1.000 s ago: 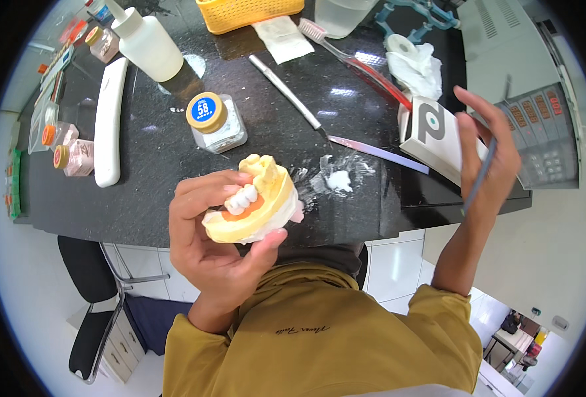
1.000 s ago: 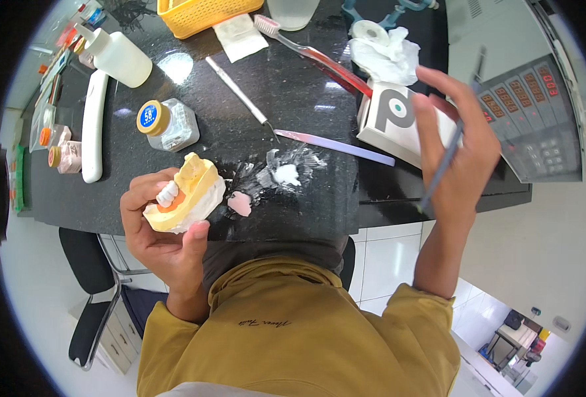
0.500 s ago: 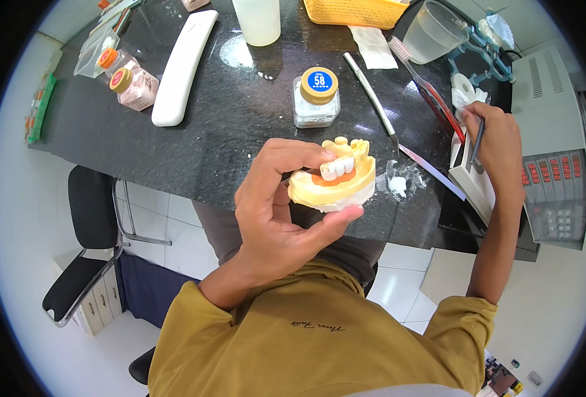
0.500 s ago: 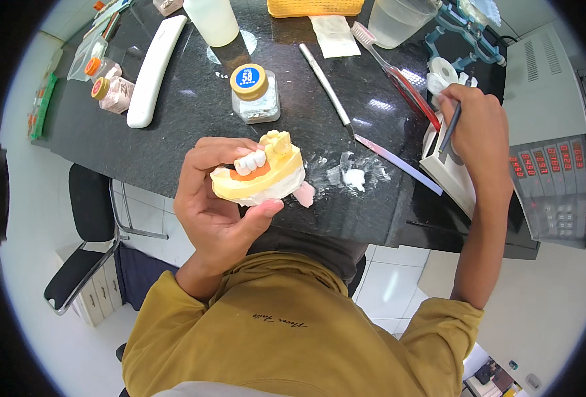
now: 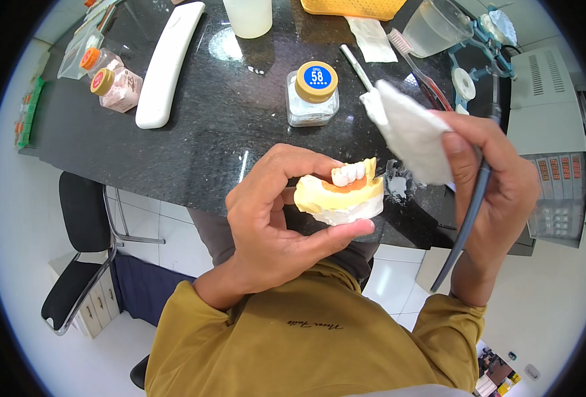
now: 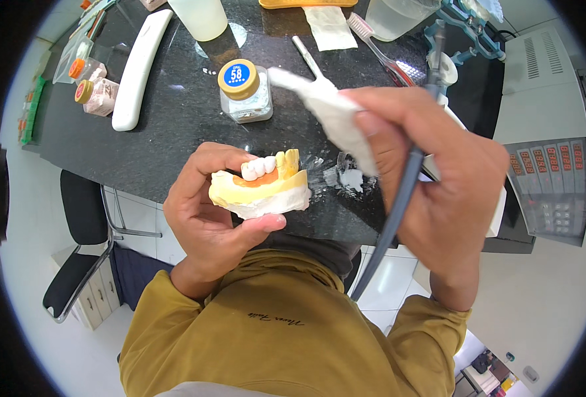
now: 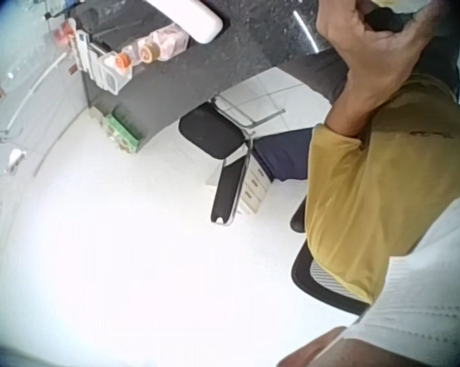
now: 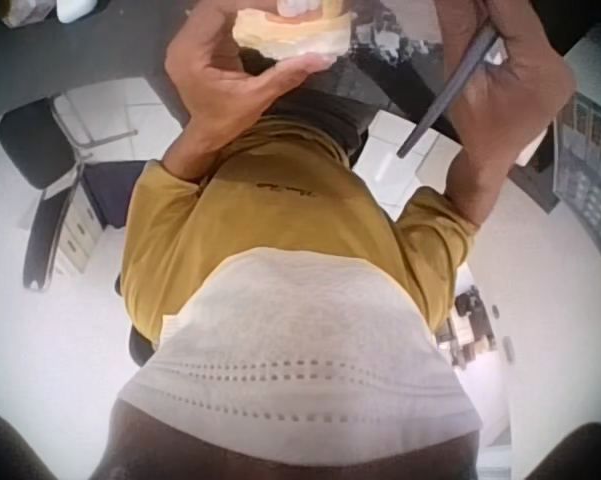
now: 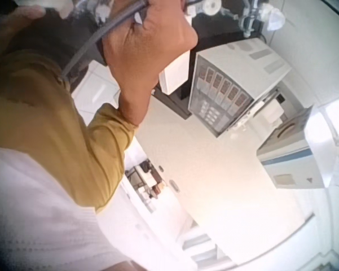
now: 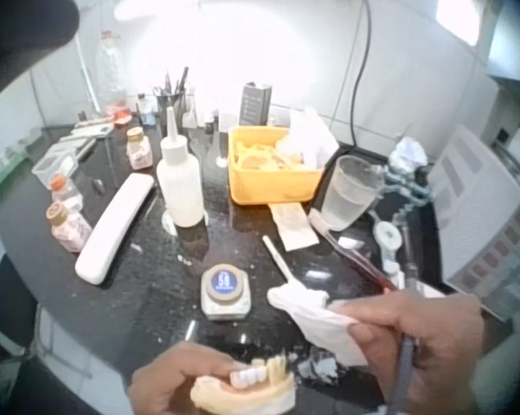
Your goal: The person applies a white paste to a dental cast using a small brush. They repeatedly dip the brush into a pile of paste on the table and carefully coat the teeth and gum areas of the cast, occasionally wiping the brush with a tissue.
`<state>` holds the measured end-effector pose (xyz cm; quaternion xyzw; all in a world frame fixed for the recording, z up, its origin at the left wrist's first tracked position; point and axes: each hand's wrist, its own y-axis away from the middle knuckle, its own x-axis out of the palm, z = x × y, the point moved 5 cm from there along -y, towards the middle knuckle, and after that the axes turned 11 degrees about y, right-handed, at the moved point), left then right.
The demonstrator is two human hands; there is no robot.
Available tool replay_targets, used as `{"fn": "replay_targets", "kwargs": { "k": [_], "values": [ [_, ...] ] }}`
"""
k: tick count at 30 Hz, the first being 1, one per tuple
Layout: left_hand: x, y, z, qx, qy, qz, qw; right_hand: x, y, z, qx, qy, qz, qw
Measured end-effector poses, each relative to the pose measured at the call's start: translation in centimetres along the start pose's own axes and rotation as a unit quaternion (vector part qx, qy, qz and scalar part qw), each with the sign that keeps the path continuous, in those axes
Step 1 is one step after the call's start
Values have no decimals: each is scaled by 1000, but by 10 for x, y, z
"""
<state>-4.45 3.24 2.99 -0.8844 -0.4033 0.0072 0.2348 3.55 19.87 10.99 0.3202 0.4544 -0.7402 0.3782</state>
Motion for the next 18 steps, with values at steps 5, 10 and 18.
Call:
{"fn": "replay_targets", "kwargs": {
  "k": [5, 10, 18],
  "values": [
    [1, 0, 1, -2, 2, -2, 1000, 13, 1, 18, -57, -64, 66, 994],
    [0, 0, 4, -4, 14, -10, 1000, 18, 4, 24, -140, -29, 76, 987],
    [-1, 3, 9, -16, 2, -24, 1000, 19, 6, 26, -206, 2, 73, 976]
  ]
}}
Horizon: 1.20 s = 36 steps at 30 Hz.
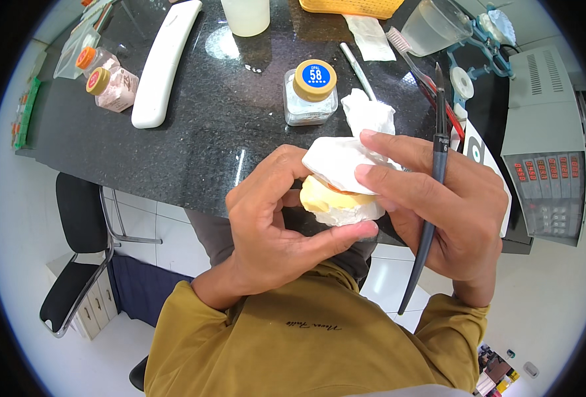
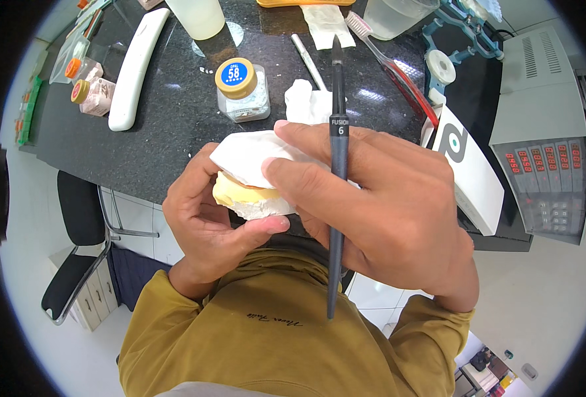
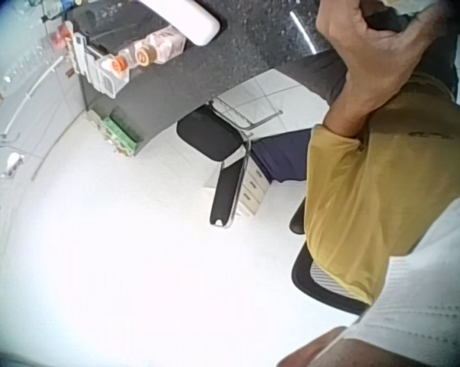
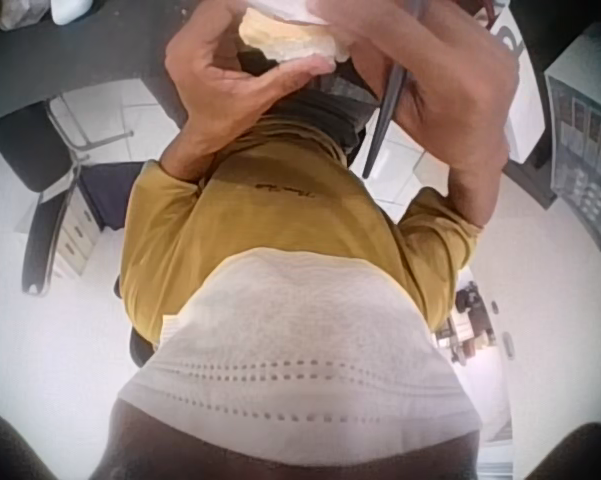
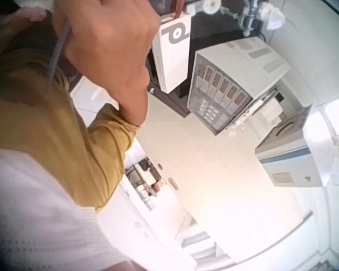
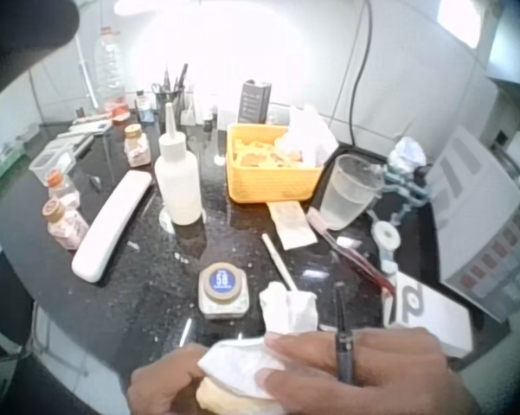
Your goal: The person applies a white paste to a dental cast using a small brush. They repeatedly dip the brush into a pile of paste on the table and carefully coat the teeth and gum areas of the cast, occasionally wiping the brush with a tissue.
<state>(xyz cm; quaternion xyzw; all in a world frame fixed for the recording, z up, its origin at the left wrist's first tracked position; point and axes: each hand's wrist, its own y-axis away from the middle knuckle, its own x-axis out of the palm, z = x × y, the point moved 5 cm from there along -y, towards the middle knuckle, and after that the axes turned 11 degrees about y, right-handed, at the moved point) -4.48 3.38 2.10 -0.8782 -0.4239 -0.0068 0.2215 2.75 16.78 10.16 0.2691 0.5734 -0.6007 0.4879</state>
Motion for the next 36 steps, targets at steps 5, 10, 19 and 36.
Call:
{"fn": "replay_targets", "kwargs": {
  "k": [5, 10, 19, 36],
  "values": [
    [2, -1, -3, -7, -10, 11, 1000, -2, 0, -3, 50, -21, -17, 998],
    [2, 0, -7, -17, -42, 48, 998, -25, 10, -33, 250, -15, -146, 957],
    [5, 2, -7, -12, -26, 38, 999, -58, 53, -126, 320, 132, -217, 913],
    [5, -1, -7, 53, -88, 15, 995, -47, -44, -191, 275, 106, -95, 951]
  ]
}}
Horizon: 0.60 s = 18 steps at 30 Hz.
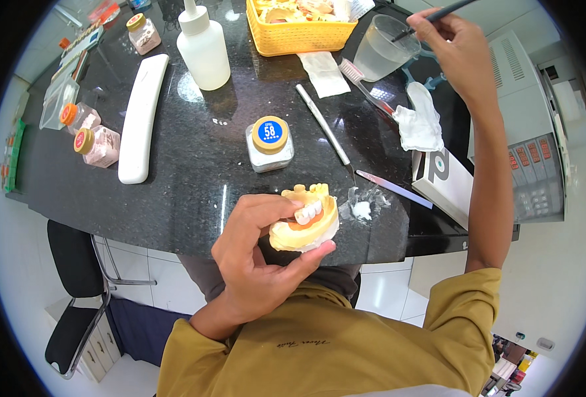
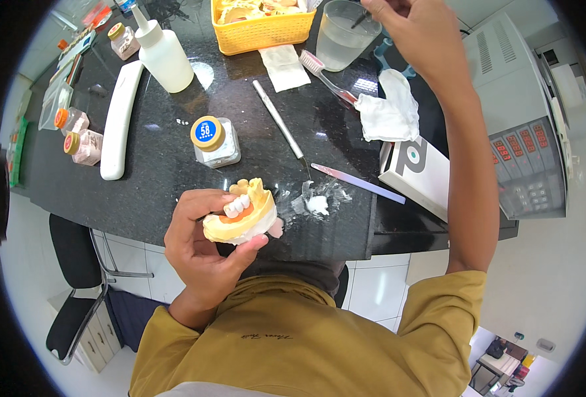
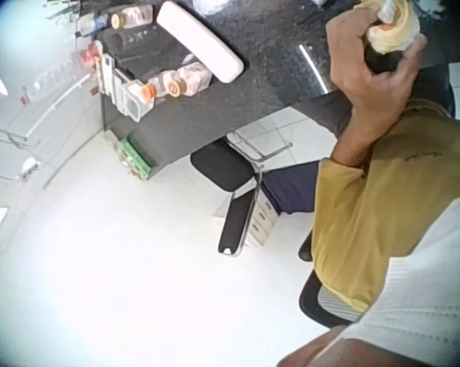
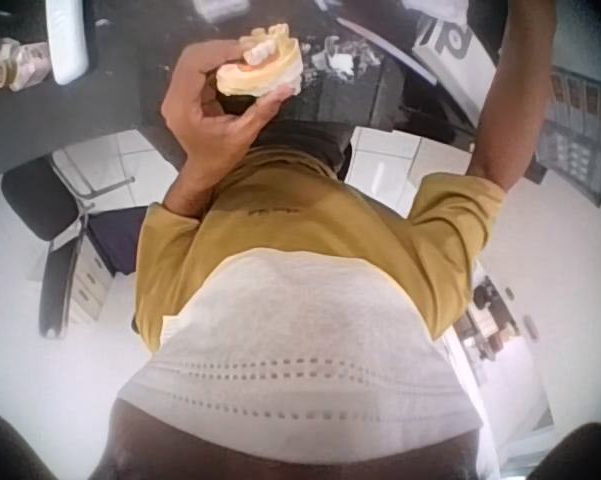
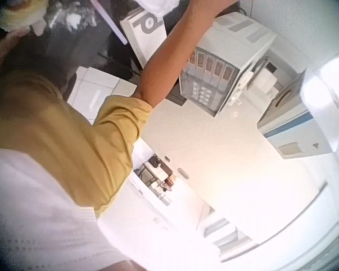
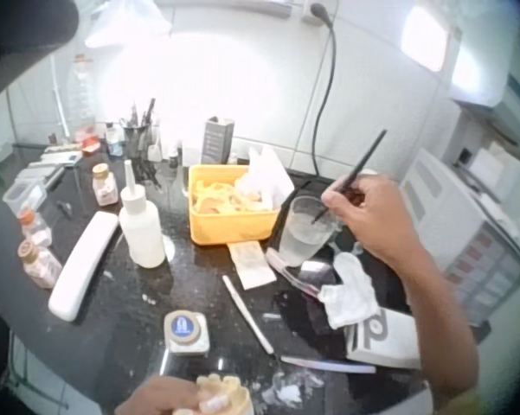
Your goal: The person applies a white paste to a dental cast using a small brush. They repeatedly dip the brush into a pile of paste on the table and carefully coat the teeth and gum areas of the cast, occasionally wiping the brush with a tissue.
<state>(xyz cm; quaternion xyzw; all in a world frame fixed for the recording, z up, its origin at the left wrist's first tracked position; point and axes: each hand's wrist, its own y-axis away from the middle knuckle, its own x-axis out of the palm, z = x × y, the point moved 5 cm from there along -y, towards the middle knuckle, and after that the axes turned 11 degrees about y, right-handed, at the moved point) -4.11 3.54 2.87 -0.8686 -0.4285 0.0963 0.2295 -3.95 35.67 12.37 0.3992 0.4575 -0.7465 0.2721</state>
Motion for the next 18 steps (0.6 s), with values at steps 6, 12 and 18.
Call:
{"fn": "replay_targets", "kwargs": {
  "k": [6, 12, 18],
  "values": [
    [-5, 1, 1, -27, 13, -17, 999, -21, 31, 29, 71, -164, -105, 978],
    [-7, -1, 3, -56, 53, -12, 997, 38, 66, 65, 7, -156, 60, 986],
    [-8, -2, 3, -67, 85, -25, 994, 47, 78, 59, 17, -94, 112, 989]
  ]
}}
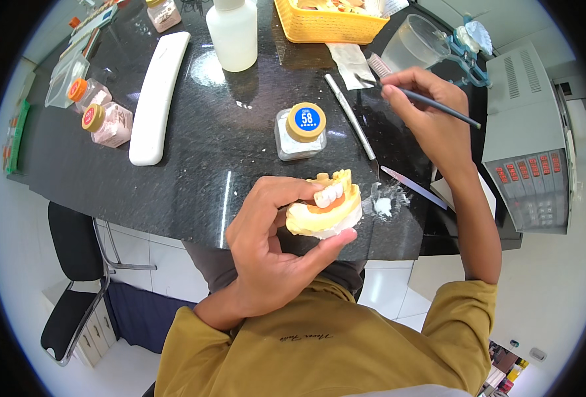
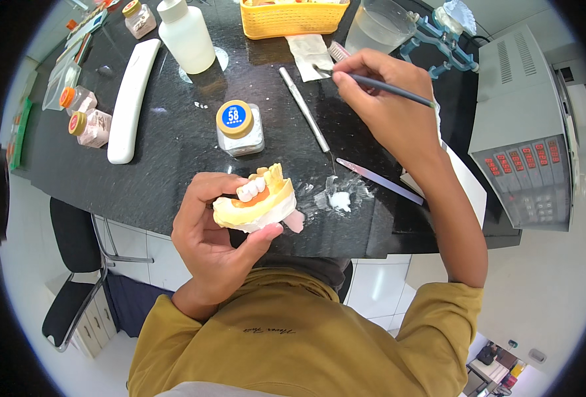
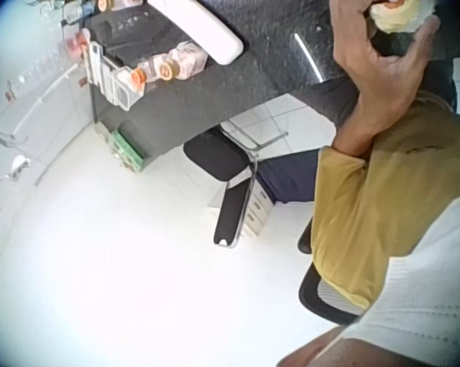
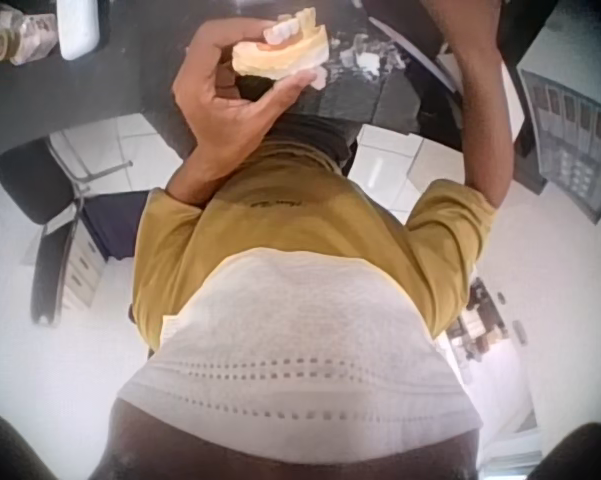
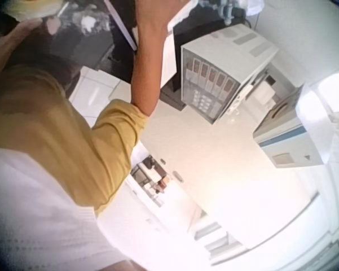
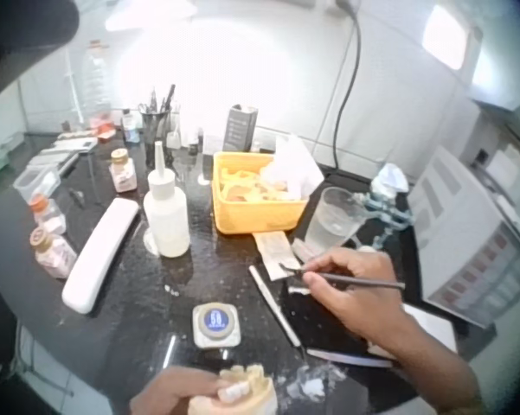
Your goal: The person applies a white paste to a dental cast using a small brush. They repeatedly dip the brush into a pile of paste on the table and carefully coat the teeth and gum areas of the cast, occasionally wiping the brush with a tissue.
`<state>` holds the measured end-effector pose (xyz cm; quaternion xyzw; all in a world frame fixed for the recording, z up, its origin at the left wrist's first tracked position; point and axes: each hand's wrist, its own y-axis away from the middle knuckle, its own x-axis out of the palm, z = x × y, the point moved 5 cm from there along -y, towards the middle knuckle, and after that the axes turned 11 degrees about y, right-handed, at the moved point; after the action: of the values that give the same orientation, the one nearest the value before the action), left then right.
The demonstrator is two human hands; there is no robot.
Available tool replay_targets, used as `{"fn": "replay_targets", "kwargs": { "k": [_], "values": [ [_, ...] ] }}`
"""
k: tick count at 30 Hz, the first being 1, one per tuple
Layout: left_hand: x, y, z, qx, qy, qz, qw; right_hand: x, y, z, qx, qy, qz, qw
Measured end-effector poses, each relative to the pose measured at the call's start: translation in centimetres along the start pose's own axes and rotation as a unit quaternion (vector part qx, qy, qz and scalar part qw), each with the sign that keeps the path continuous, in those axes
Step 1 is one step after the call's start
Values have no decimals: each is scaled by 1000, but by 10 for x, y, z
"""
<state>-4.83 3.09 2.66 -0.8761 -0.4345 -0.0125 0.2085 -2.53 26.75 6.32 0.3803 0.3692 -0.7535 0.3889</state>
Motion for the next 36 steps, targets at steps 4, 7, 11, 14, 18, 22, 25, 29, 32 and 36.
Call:
{"fn": "replay_targets", "kwargs": {
  "k": [4, 7, 11, 14, 18, 22, 25, 29, 32, 36],
  "values": [
    [-1, -1, 0, 7, 5, -6, 1000, -10, 6, 6, 1, -3, -45, 999],
    [1, 2, 1, -7, 8, -6, 1000, -3, 2, 3, -63, 4, -60, 996],
    [1, 4, 2, -26, 3, -1, 1000, -3, 8, 9, -68, 71, -16, 995],
    [1, 6, 3, -33, 7, -10, 999, -20, 30, 9, -31, 13, -34, 999],
    [5, 4, 3, 4, -2, -10, 1000, -42, 84, 10, 1, -233, -82, 969],
    [9, 8, 5, 21, -24, -24, 999, -24, 137, -8, 88, -307, -100, 942],
    [8, 10, 8, 25, -66, -9, 997, -10, 161, -18, 117, -318, -117, 934],
    [10, 10, 6, 39, -143, -6, 989, -4, 170, -22, 119, -302, -155, 933],
    [9, 11, 5, 27, -157, -31, 987, -3, 170, -22, 81, -264, -142, 951],
    [11, 12, 5, 24, -166, -41, 985, -1, 167, -20, 91, -253, -133, 954]
  ]
}}
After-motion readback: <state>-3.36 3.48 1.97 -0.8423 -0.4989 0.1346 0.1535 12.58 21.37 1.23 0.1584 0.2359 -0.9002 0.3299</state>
